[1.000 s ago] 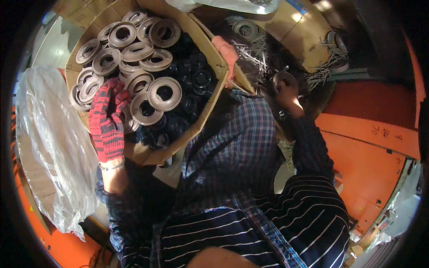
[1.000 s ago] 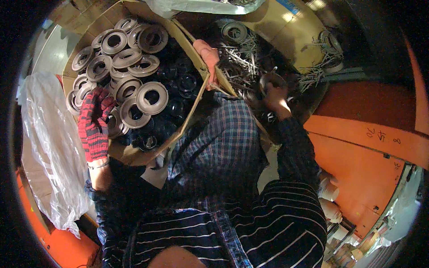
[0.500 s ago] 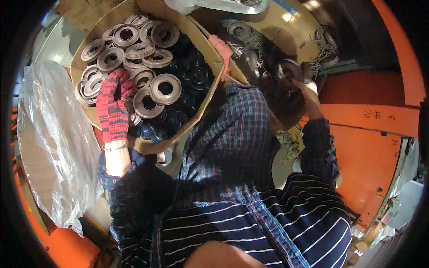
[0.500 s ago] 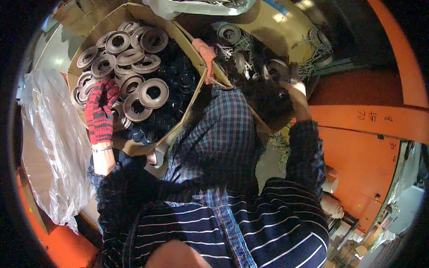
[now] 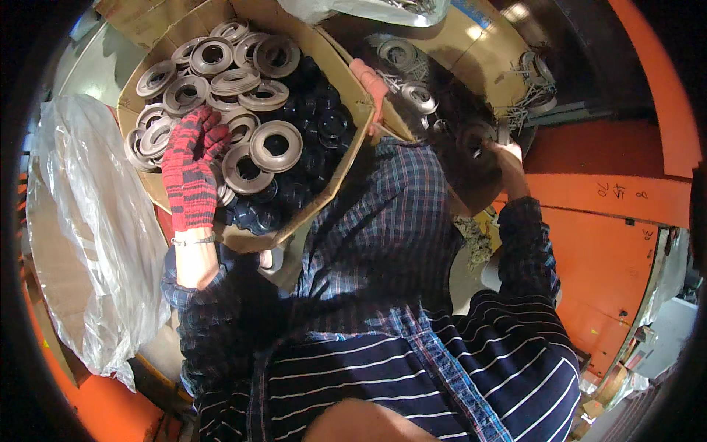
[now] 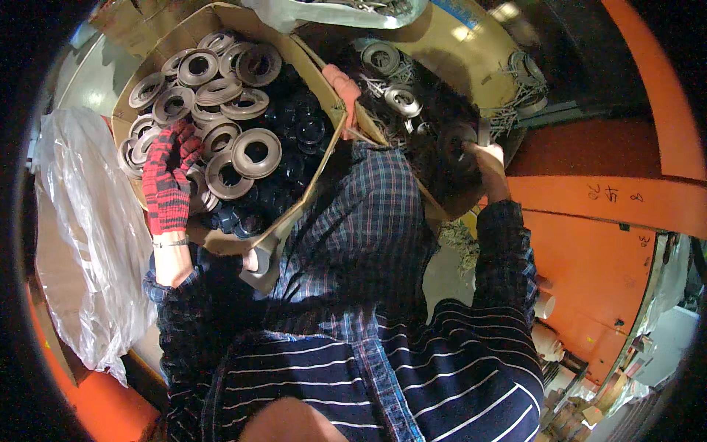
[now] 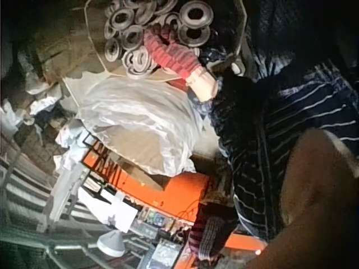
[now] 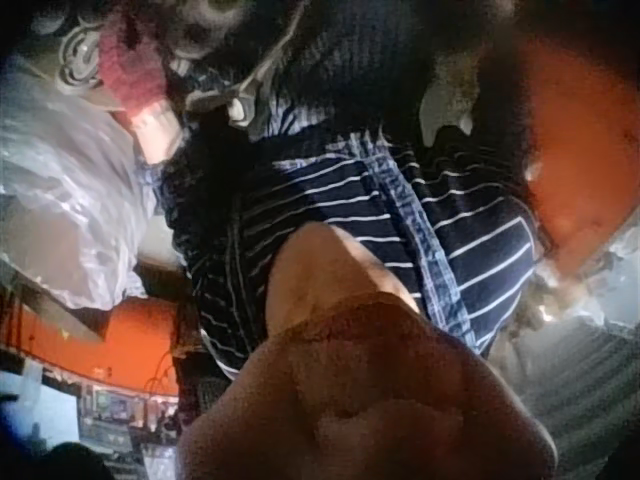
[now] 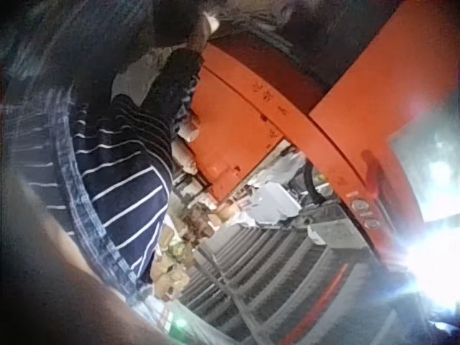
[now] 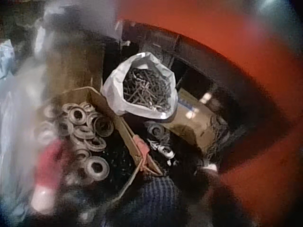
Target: The person sits on the floor and repeatedly picks a black cylindrical part and a beige ring, presses them together, and places the assembled pair into a white plastic bag. The process is repeated for multiple units.
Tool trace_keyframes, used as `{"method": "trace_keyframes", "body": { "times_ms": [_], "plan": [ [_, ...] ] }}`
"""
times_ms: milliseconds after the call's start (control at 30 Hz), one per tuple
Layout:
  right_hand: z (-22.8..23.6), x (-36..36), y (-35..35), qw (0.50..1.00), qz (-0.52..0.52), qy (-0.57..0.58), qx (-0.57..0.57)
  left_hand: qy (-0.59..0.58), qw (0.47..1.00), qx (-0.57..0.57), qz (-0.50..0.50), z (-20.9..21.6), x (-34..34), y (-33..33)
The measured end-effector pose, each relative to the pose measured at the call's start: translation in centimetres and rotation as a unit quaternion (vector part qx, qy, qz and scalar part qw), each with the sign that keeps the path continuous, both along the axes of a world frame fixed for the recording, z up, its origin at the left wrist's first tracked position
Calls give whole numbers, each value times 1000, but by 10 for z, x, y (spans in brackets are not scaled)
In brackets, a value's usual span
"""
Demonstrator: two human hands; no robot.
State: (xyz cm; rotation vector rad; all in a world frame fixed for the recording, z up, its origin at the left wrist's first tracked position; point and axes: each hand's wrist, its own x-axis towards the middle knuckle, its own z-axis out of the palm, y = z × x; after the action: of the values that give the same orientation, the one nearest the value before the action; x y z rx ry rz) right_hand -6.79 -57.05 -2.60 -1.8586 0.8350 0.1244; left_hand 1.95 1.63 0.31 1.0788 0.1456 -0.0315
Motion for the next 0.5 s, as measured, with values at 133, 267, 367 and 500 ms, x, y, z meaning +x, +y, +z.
{"method": "trace_keyframes", "body": {
  "times_ms": [133, 267, 367, 500],
  "plan": [
    [-10, 1, -15, 985, -152, -64, 56, 9, 1000, 21, 8, 3, -2, -2],
    [-13, 4, -16, 963, -179, -154, 132, -1, 1000, 10, 13, 3, -1, -3],
    [8, 10, 11, 904, -312, -196, 217, 5, 999, 31, 17, 1, -2, -3],
    [65, 42, 67, 925, -90, -271, 252, -12, 1000, 4, -10, -7, 1, -3]
  ]
}}
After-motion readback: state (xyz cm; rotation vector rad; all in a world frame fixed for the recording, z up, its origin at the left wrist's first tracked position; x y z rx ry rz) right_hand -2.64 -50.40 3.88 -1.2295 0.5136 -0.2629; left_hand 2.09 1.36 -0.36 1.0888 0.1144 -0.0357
